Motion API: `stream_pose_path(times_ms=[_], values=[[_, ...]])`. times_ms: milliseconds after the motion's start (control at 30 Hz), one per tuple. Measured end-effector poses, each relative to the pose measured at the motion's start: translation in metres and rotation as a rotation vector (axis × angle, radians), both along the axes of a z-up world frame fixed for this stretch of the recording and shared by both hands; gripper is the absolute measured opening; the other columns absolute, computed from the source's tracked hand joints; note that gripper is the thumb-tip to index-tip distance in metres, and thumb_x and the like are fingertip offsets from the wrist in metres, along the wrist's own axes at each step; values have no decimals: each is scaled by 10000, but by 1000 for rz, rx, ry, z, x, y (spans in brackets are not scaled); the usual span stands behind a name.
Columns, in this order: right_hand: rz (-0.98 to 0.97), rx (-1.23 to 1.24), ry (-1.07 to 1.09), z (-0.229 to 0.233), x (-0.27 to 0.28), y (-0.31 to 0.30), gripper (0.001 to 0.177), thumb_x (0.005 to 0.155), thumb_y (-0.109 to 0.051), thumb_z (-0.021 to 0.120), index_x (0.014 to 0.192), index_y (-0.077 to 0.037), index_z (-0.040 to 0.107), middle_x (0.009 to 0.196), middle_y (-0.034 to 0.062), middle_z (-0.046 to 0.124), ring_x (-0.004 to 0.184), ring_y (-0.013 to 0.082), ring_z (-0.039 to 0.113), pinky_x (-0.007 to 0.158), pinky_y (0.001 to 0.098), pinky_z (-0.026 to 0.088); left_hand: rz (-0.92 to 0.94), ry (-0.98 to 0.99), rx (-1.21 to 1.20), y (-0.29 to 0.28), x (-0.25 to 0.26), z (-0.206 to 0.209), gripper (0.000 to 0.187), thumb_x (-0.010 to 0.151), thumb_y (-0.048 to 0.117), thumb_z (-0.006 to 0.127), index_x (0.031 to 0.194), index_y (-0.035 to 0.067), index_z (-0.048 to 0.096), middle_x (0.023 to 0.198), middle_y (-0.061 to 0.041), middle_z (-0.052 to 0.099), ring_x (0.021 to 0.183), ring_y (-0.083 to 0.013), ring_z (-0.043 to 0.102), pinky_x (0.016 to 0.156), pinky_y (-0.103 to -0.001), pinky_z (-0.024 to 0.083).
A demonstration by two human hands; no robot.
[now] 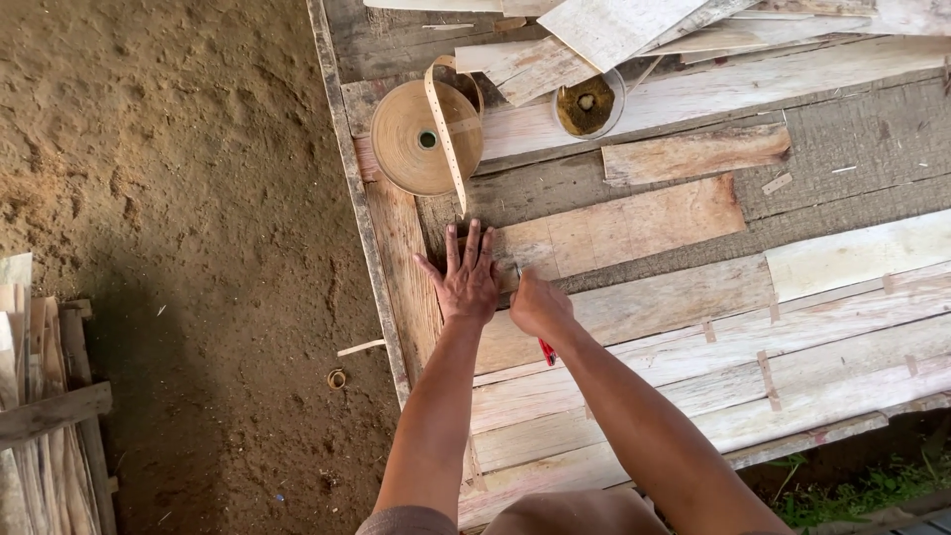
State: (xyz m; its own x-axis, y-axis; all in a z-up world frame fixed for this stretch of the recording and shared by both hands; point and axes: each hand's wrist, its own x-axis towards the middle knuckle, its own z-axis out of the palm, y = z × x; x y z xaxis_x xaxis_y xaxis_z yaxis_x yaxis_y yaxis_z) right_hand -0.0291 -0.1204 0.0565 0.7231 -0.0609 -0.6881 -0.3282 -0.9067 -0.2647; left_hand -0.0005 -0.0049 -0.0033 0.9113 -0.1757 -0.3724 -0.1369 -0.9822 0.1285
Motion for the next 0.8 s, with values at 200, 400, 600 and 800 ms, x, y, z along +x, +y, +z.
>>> stream_pose_path(times_ms=[200, 400, 600, 800], values=[[-9, 25, -4, -23, -8, -10, 407, 951, -347, 354, 1184, -44, 494, 1132, 306, 714, 1157, 506, 678, 994, 629, 515, 15, -15, -2, 0, -1, -13, 582, 1103, 433, 198, 1651, 380, 8, 1724, 124, -148, 1585, -276, -160, 1156, -832, -48], [-3, 39, 3, -20, -9, -11, 390, 952, -329, 387, 1169, -28, 507, 1137, 313, 709, 1146, 512, 681, 974, 629, 518, 14, -10, 31, -3, 2, -7, 585, 1106, 428, 194, 1652, 373, -8, 1722, 116, -165, 1581, -277, -173, 1153, -837, -45], [-48, 108, 34, -7, -20, -12, 350, 984, -284, 431, 1175, -3, 514, 1077, 293, 714, 1128, 530, 678, 958, 640, 517, 27, 15, 31, -5, 2, -11, 595, 1099, 435, 197, 1651, 375, -16, 1721, 123, -168, 1580, -272, -182, 1145, -837, -71], [-55, 80, 73, -18, -27, -15, 368, 1001, -313, 396, 1202, -21, 495, 1065, 276, 712, 1122, 500, 692, 948, 618, 524, 27, -15, 51, -6, 3, -8, 576, 1110, 429, 164, 1651, 371, -26, 1724, 103, -158, 1576, -272, -187, 1151, -828, -79]])
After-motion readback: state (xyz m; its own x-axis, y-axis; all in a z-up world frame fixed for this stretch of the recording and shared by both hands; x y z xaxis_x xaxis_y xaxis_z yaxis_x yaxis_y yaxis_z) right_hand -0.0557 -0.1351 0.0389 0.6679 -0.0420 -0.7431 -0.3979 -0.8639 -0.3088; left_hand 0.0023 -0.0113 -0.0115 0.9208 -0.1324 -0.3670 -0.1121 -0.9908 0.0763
